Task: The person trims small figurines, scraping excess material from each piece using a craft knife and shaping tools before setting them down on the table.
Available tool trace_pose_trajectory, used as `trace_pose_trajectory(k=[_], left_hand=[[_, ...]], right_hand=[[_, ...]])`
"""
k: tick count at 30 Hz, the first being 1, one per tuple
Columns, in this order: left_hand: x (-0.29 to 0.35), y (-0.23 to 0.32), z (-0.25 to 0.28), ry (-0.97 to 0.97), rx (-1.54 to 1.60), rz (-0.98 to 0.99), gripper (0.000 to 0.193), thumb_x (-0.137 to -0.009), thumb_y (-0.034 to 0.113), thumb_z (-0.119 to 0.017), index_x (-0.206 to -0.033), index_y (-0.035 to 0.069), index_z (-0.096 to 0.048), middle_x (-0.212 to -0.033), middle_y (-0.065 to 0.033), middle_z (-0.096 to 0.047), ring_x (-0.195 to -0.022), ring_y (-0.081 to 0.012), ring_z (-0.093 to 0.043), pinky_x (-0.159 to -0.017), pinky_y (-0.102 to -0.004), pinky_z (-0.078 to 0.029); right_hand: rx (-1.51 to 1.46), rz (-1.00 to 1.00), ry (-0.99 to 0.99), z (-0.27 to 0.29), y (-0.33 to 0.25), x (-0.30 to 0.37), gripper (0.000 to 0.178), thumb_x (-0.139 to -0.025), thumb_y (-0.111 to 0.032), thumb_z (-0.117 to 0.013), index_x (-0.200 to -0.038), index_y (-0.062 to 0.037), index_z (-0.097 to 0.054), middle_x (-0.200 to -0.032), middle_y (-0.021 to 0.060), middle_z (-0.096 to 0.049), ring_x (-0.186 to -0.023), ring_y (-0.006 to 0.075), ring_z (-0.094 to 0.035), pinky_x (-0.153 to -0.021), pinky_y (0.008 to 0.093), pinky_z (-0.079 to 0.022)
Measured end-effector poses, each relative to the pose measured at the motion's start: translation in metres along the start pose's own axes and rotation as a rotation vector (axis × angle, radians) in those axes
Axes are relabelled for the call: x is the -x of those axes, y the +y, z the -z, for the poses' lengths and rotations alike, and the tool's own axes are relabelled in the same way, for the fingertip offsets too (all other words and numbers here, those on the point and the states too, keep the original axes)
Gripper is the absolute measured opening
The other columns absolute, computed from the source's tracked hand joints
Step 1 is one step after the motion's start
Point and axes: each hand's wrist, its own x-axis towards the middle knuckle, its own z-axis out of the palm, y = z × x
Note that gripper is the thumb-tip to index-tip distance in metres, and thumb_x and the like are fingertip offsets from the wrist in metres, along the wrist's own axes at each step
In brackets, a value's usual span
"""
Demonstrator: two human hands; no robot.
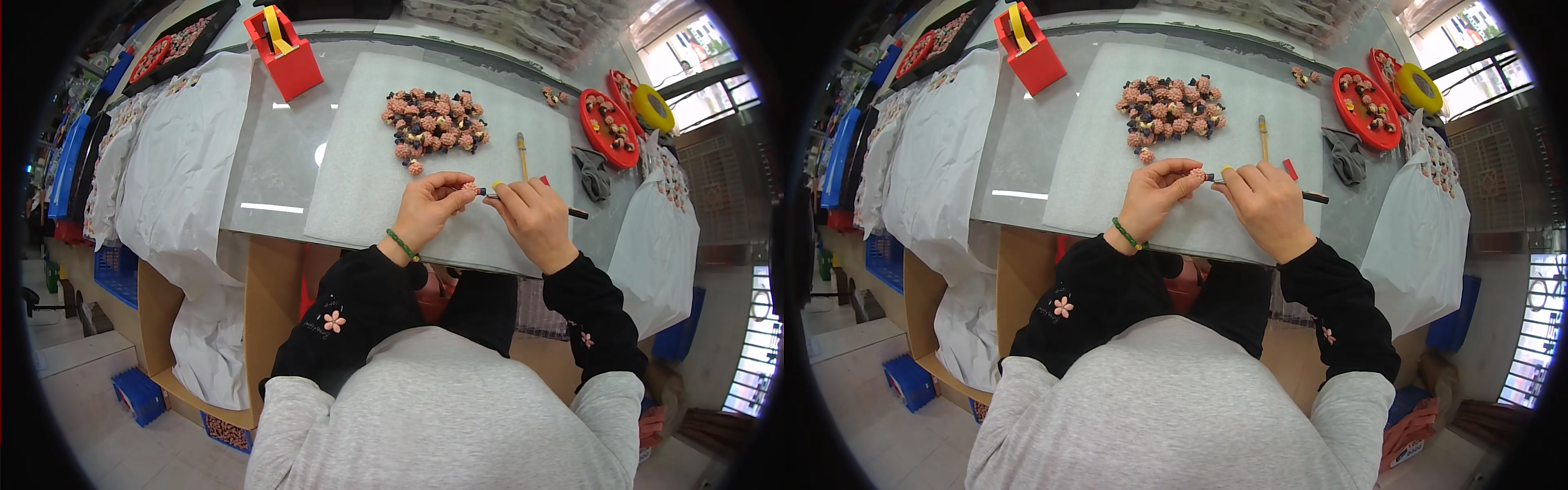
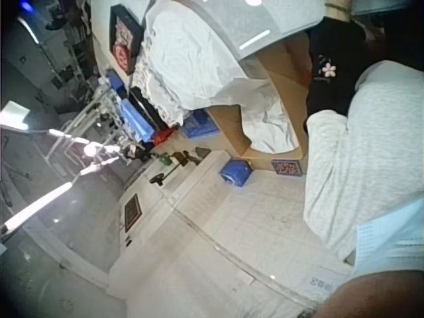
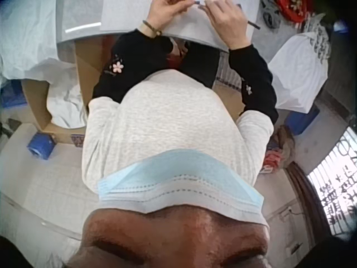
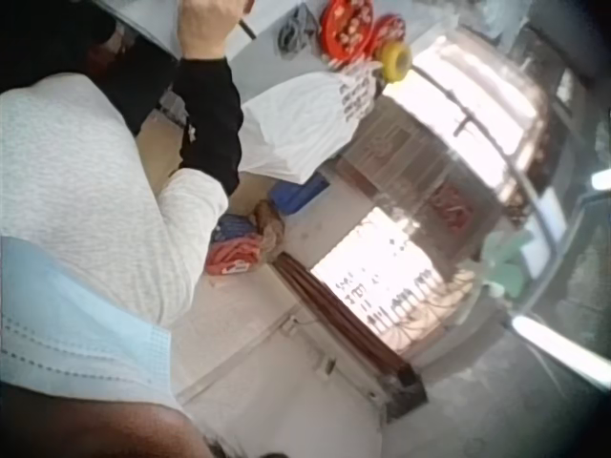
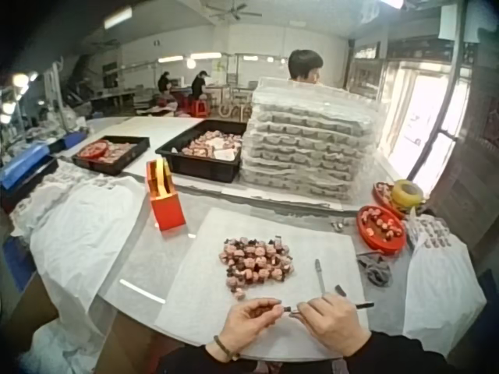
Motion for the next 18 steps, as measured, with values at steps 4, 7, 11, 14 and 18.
trace_pose_trajectory(k=[4, 7, 11, 14, 18], left_hand=[[0.0001, 0.0, 0.0001, 0.0, 0.007, -0.002, 0.023, -0.077, 0.009, -0.063, -0.097, -0.002, -0.058, -0.079, -0.0026, -0.06, -0.064, -0.0056, -0.051, -0.055, -0.0179, -0.04], [0.0003, 0.0002, 0.0, 0.002, -0.002, 0.0, 0.023, -0.077, 0.009, -0.063, -0.097, -0.002, -0.058, -0.078, -0.0026, -0.06, -0.063, -0.0056, -0.051, -0.054, -0.0179, -0.04], [0.0002, 0.0006, 0.0013, -0.014, -0.058, 0.027, 0.024, -0.079, 0.011, -0.06, -0.099, -0.002, -0.057, -0.081, -0.0016, -0.06, -0.067, -0.0045, -0.052, -0.058, -0.0177, -0.041], [0.0001, -0.0004, 0.0015, -0.011, -0.06, 0.012, 0.023, -0.08, 0.011, -0.06, -0.098, -0.002, -0.058, -0.079, -0.0013, -0.06, -0.066, -0.0046, -0.051, -0.058, -0.0178, -0.041], [-0.0004, -0.0001, 0.0014, 0.017, -0.057, 0.035, 0.022, -0.08, 0.012, -0.06, -0.097, -0.002, -0.058, -0.077, -0.0013, -0.06, -0.064, -0.0047, -0.051, -0.057, -0.0178, -0.041]], right_hand=[[0.01, -0.016, 0.011, 0.0002, -0.001, -0.0018, 0.02, -0.064, -0.015, -0.068, -0.078, -0.0062, -0.057, -0.065, 0.0024, -0.052, -0.057, 0.0178, -0.049, -0.05, 0.0289, -0.039], [0.03, -0.013, -0.006, 0.0003, -0.0019, -0.0024, 0.021, -0.064, -0.015, -0.069, -0.078, -0.0062, -0.057, -0.065, 0.0024, -0.052, -0.057, 0.0177, -0.05, -0.051, 0.029, -0.04], [0.014, -0.02, -0.011, -0.0012, -0.0017, -0.0009, 0.021, -0.064, -0.015, -0.069, -0.079, -0.0062, -0.057, -0.065, 0.0023, -0.052, -0.058, 0.0178, -0.05, -0.051, 0.029, -0.04], [0.02, -0.021, -0.022, -0.0008, -0.0021, -0.0007, 0.019, -0.064, -0.013, -0.068, -0.078, -0.0059, -0.057, -0.065, 0.0024, -0.052, -0.058, 0.0179, -0.05, -0.051, 0.0289, -0.04], [-0.007, -0.001, -0.031, -0.0004, -0.0033, -0.0005, 0.017, -0.065, -0.01, -0.068, -0.077, -0.0054, -0.057, -0.066, 0.0027, -0.053, -0.058, 0.0178, -0.05, -0.051, 0.0288, -0.04]])
